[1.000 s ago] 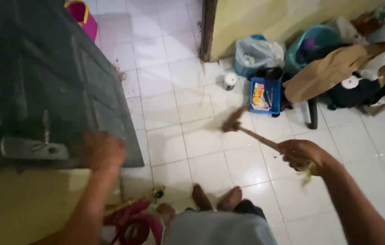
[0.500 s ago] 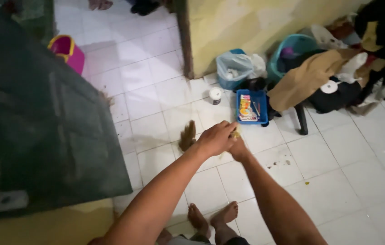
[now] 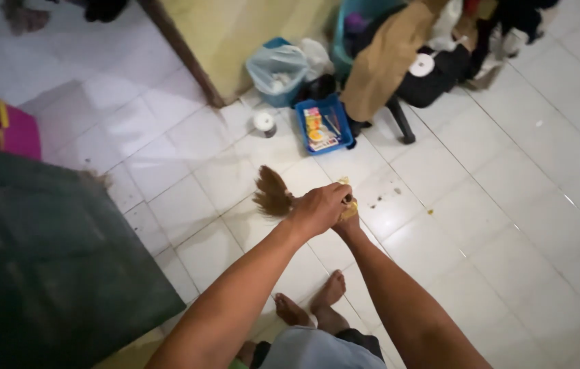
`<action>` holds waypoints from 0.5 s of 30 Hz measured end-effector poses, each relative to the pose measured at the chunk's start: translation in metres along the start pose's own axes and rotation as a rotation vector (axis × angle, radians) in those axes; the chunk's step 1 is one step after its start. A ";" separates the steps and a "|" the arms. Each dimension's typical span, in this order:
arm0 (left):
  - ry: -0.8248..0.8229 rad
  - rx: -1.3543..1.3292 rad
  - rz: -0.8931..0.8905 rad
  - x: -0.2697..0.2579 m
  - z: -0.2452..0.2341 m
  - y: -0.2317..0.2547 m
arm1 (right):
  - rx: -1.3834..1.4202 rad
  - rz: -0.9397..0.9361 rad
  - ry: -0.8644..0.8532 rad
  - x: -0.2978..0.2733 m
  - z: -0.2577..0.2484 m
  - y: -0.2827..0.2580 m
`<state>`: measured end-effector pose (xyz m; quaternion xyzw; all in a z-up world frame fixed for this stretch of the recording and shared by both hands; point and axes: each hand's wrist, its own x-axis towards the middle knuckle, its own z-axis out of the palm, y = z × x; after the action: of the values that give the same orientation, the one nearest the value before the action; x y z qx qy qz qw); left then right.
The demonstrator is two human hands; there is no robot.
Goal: The person is sweeping the tiled floor of a bedroom using a handheld broom.
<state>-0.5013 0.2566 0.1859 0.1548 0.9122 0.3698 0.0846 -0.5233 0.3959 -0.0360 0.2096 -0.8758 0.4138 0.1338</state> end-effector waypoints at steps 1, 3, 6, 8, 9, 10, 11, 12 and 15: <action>-0.037 -0.009 -0.016 0.007 0.005 0.005 | -0.084 -0.012 -0.064 0.000 -0.010 0.011; -0.088 -0.020 -0.021 0.020 0.022 0.010 | -0.176 -0.008 -0.122 -0.004 -0.033 0.026; -0.098 -0.082 0.067 0.035 0.057 0.013 | 0.013 0.168 -0.124 -0.015 -0.078 0.041; -0.089 -0.135 0.142 0.043 0.077 0.019 | 0.127 0.195 -0.067 -0.021 -0.108 0.049; -0.095 -0.137 0.150 0.047 0.080 0.027 | 0.121 0.200 -0.060 -0.024 -0.119 0.059; -0.125 -0.146 0.134 0.051 0.083 0.035 | -0.082 0.262 -0.151 -0.027 -0.129 0.069; -0.156 -0.156 0.113 0.051 0.086 0.044 | -0.282 0.326 -0.248 -0.033 -0.138 0.077; -0.164 -0.159 0.116 0.052 0.091 0.051 | -0.284 0.334 -0.246 -0.036 -0.149 0.077; -0.260 -0.121 0.072 0.055 0.101 0.068 | -0.364 0.302 -0.206 -0.038 -0.181 0.067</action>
<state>-0.5104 0.3872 0.1599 0.2286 0.8635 0.4036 0.1980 -0.5114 0.5857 0.0163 0.0899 -0.9662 0.2411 0.0161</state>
